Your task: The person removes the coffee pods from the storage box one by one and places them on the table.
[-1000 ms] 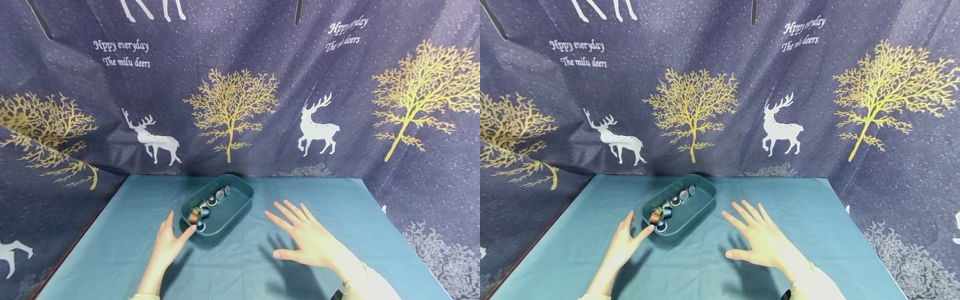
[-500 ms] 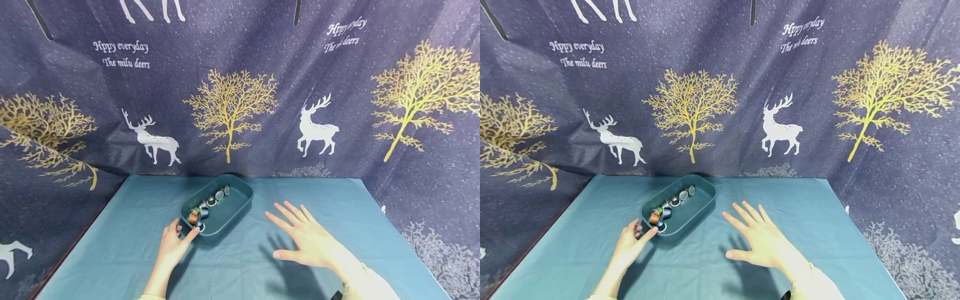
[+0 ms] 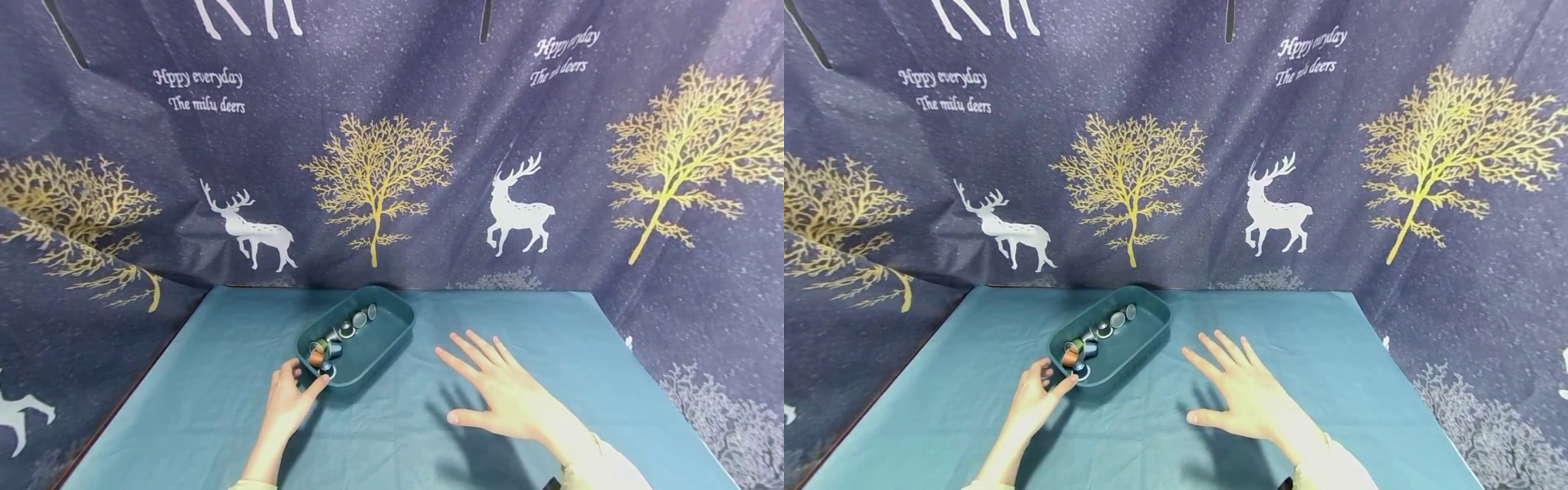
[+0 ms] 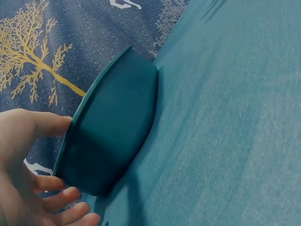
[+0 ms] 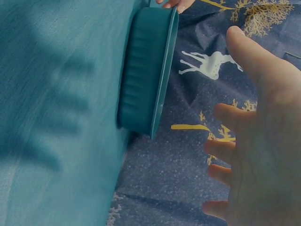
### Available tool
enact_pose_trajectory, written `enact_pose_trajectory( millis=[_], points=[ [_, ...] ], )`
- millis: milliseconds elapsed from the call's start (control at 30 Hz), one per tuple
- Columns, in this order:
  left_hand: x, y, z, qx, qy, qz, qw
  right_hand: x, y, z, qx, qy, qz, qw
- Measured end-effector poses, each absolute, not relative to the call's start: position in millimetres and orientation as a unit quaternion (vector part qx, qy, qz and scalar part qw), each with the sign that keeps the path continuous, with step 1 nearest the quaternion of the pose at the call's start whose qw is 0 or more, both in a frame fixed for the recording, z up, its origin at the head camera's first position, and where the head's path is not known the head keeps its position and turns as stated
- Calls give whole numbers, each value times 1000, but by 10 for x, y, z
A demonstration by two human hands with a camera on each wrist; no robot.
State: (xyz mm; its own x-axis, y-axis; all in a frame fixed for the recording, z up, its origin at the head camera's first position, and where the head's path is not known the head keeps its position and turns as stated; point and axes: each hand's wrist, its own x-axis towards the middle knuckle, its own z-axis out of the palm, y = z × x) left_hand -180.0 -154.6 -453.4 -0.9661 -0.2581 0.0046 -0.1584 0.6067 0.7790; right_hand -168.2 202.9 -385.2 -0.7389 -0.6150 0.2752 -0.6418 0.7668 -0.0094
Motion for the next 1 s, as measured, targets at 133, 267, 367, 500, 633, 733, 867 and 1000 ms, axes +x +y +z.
enact_pose_trajectory(
  millis=[133, 267, 367, 500, 633, 733, 867, 1000],
  points=[
    [-1829, -1506, -4489, 127, -893, -428, 52, -1705, 2010, -3828, 343, -928, 60, 131],
    [-1857, -1480, -4451, 138, -894, -425, 49, -1740, 1977, -3795, 353, -924, 67, 129],
    [-1862, -1486, -4437, 140, -895, -421, 50, -1773, 1946, -3766, 359, -923, 68, 123],
    [-1866, -1514, -4438, 135, -896, -421, 51, -1821, 1908, -3721, 365, -921, 72, 112],
    [-1869, -1552, -4449, 130, -897, -420, 54, -1863, 1854, -3669, 368, -922, 75, 99],
    [-1871, -1574, -4447, 129, -897, -419, 52, -1882, 1811, -3640, 366, -923, 76, 87],
    [-1885, -1603, -4446, 125, -899, -416, 50, -1903, 1769, -3620, 366, -924, 77, 78],
    [-1909, -1640, -4444, 113, -906, -405, 55, -1919, 1744, -3606, 365, -925, 75, 76]
  ],
)
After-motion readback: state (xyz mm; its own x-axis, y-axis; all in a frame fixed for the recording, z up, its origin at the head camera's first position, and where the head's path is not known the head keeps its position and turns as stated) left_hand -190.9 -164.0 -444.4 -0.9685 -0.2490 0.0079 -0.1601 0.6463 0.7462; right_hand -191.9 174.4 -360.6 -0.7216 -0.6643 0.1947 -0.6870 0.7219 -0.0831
